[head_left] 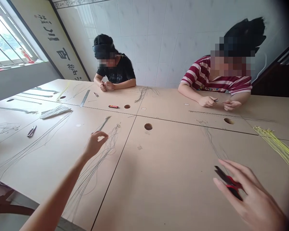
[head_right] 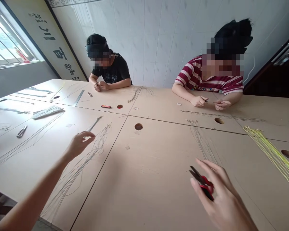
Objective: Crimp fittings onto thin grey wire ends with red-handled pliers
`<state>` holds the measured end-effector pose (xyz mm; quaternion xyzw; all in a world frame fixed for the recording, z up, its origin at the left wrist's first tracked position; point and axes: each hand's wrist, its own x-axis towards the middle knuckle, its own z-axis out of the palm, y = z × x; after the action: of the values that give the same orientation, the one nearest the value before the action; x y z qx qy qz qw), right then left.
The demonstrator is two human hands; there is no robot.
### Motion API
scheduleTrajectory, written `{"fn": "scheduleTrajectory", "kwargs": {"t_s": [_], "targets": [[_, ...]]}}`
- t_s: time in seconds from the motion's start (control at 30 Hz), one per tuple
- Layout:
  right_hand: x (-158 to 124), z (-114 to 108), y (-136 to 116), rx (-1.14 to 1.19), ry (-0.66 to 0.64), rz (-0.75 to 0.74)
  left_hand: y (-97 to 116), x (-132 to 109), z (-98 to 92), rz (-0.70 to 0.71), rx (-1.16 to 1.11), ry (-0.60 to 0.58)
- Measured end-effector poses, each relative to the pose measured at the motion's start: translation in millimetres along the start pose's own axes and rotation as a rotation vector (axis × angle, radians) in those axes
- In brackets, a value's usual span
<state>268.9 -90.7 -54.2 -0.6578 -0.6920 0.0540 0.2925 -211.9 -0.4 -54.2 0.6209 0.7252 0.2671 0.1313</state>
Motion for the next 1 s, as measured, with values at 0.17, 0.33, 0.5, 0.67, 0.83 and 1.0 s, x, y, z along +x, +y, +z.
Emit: {"fn": "scheduleTrajectory", "kwargs": {"t_s": [0.17, 0.33, 0.5, 0.67, 0.83, 1.0], "targets": [[16.7, 19.8, -41.5, 0.168, -0.181, -0.098, 3.8, 45.6, 49.4, -0.037, 0.072, 0.025], [22.0, 29.6, -51.1, 0.204, -0.221, -0.099, 6.0, 67.1, 78.6, -0.08, 0.057, 0.049], [35.0, 39.0, -61.7, 0.27, -0.26, -0.086, 6.0, 79.1, 68.4, -0.111, -0.103, 0.024], [50.0, 49.8, -74.0, 0.33, -0.288, -0.09, 1.1, 81.0, 51.2, -0.111, -0.327, -0.05], [56.5, 62.9, -83.8, 0.38, -0.342, -0.09, -4.5, 83.6, 55.8, -0.084, -0.445, -0.042], [58.3, 70.8, -91.7, 0.401, -0.378, -0.094, -8.9, 93.4, 58.5, -0.05, -0.471, -0.029]]}}
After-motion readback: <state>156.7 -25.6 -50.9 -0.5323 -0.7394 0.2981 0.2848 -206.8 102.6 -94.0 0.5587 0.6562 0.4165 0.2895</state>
